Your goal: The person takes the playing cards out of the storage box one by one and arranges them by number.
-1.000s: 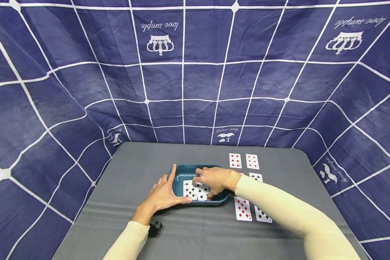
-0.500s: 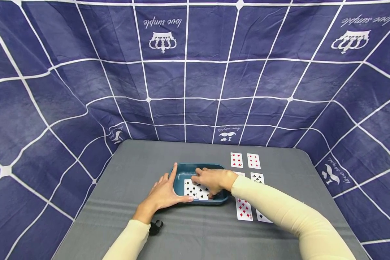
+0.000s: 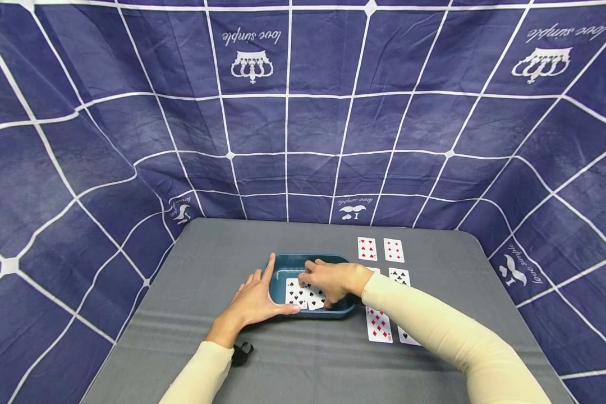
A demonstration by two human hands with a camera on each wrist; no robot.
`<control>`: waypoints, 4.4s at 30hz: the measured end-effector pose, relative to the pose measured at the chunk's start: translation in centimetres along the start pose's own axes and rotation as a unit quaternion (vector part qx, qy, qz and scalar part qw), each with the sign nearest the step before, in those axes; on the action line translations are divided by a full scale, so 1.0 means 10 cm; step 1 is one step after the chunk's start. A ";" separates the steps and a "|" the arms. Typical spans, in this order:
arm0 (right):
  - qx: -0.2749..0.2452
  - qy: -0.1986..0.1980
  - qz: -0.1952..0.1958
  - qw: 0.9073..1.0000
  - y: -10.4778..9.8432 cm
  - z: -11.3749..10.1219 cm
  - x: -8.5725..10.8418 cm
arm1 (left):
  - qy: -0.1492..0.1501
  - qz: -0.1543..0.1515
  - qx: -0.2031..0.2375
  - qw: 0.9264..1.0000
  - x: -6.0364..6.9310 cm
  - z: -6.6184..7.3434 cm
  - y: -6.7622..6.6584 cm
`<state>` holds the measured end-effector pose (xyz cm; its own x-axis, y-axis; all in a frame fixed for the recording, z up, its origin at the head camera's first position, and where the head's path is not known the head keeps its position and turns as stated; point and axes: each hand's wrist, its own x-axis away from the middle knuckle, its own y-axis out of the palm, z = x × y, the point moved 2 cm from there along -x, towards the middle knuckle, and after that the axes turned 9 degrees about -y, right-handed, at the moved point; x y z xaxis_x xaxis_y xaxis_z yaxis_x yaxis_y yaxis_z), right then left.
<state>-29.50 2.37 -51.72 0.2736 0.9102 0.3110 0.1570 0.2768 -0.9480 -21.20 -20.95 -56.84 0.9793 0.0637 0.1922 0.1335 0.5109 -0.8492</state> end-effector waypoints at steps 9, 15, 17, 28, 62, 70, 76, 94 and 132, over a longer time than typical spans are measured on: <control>-0.014 -0.006 0.019 1.000 0.01 0.06 0.06 | -0.001 0.002 -0.008 1.000 0.00 0.01 0.00; 0.008 -0.018 0.039 0.999 -0.03 0.09 0.10 | 0.003 0.008 -0.012 1.000 -0.01 0.02 0.00; 0.009 -0.022 0.048 0.999 -0.04 0.09 0.12 | 0.002 0.009 -0.012 1.000 -0.01 0.02 0.00; -0.043 -0.018 0.091 0.995 -0.09 0.15 0.24 | 0.004 0.011 -0.012 1.000 -0.02 0.01 -0.01; -0.060 0.018 0.294 0.954 0.01 0.86 1.00 | 0.014 0.023 -0.008 1.000 0.01 0.05 -0.04; -0.097 0.065 0.321 0.940 0.26 1.09 1.26 | 0.004 0.009 -0.012 1.000 0.00 0.02 -0.01; -0.123 0.112 0.312 0.936 0.46 1.24 1.46 | 0.003 0.009 -0.008 1.000 0.02 0.02 -0.01; -0.160 0.197 0.332 0.909 0.90 1.60 1.97 | 0.001 0.006 -0.010 1.000 0.01 0.02 -0.02; -0.199 0.251 0.286 0.903 1.11 1.86 2.50 | 0.009 0.017 -0.026 0.999 0.02 0.04 -0.03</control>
<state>-38.58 33.96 -55.75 0.7983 0.5868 -0.1358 0.1550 -0.4179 -0.8952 -21.11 -20.79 -56.35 0.9859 0.0650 0.1540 0.1069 0.4634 -0.8797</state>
